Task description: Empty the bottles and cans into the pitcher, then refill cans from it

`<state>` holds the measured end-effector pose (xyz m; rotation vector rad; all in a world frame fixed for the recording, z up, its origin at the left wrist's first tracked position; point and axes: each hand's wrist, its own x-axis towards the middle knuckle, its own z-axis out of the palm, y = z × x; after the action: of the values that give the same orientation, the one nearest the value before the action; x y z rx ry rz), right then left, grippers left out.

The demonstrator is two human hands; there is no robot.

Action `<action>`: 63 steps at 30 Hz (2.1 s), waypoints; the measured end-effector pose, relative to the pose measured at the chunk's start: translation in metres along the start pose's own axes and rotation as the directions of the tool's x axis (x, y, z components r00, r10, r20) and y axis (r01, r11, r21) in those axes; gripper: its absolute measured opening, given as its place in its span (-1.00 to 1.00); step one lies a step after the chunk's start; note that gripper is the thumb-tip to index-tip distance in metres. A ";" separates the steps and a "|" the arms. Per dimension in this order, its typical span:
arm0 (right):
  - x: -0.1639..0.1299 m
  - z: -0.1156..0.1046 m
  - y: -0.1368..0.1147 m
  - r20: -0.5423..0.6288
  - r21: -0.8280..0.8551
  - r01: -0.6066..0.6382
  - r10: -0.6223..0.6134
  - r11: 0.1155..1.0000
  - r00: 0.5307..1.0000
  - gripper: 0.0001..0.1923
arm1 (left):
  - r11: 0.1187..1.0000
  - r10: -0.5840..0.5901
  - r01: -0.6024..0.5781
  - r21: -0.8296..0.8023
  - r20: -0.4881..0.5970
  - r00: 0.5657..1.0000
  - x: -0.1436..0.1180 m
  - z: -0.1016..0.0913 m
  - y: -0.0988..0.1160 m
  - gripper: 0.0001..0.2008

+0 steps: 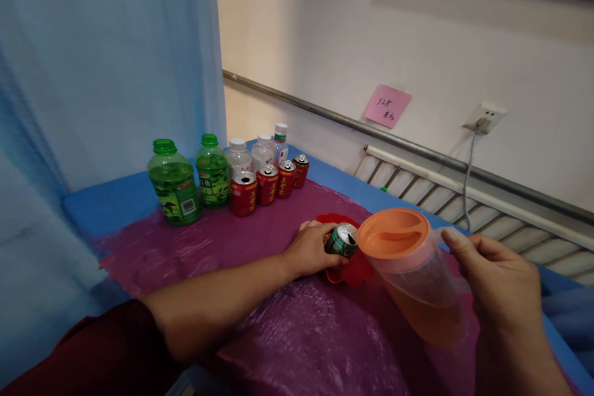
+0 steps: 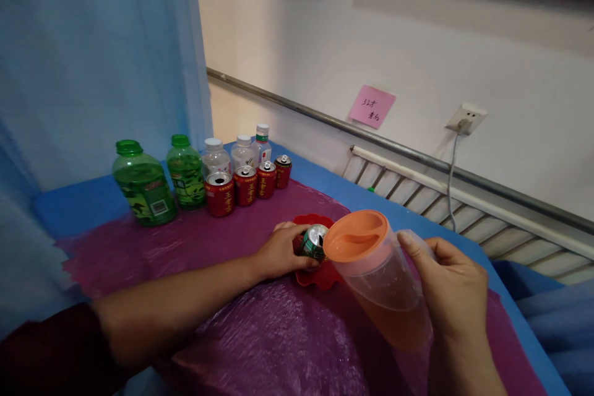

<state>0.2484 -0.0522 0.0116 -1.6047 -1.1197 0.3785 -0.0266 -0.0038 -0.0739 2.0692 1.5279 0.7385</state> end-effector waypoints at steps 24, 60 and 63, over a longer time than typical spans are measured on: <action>-0.003 0.000 -0.004 -0.012 -0.006 -0.013 0.013 1.000 1.000 -0.47 | 1.000 0.014 -0.014 0.006 -0.008 1.000 0.000 -0.001 0.000 -0.26; -0.003 -0.001 -0.007 -0.025 -0.039 -0.025 0.024 0.999 0.999 -0.46 | 1.000 0.006 -0.006 0.011 -0.008 1.000 0.000 0.001 -0.003 -0.25; -0.002 0.000 -0.006 -0.028 -0.031 -0.015 0.014 0.999 1.000 -0.48 | 1.000 0.012 -0.012 0.006 -0.014 1.000 0.000 0.001 -0.002 -0.26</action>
<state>0.2443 -0.0544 0.0165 -1.6410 -1.0983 0.3485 -0.0275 -0.0033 -0.0759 2.0830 1.5281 0.7553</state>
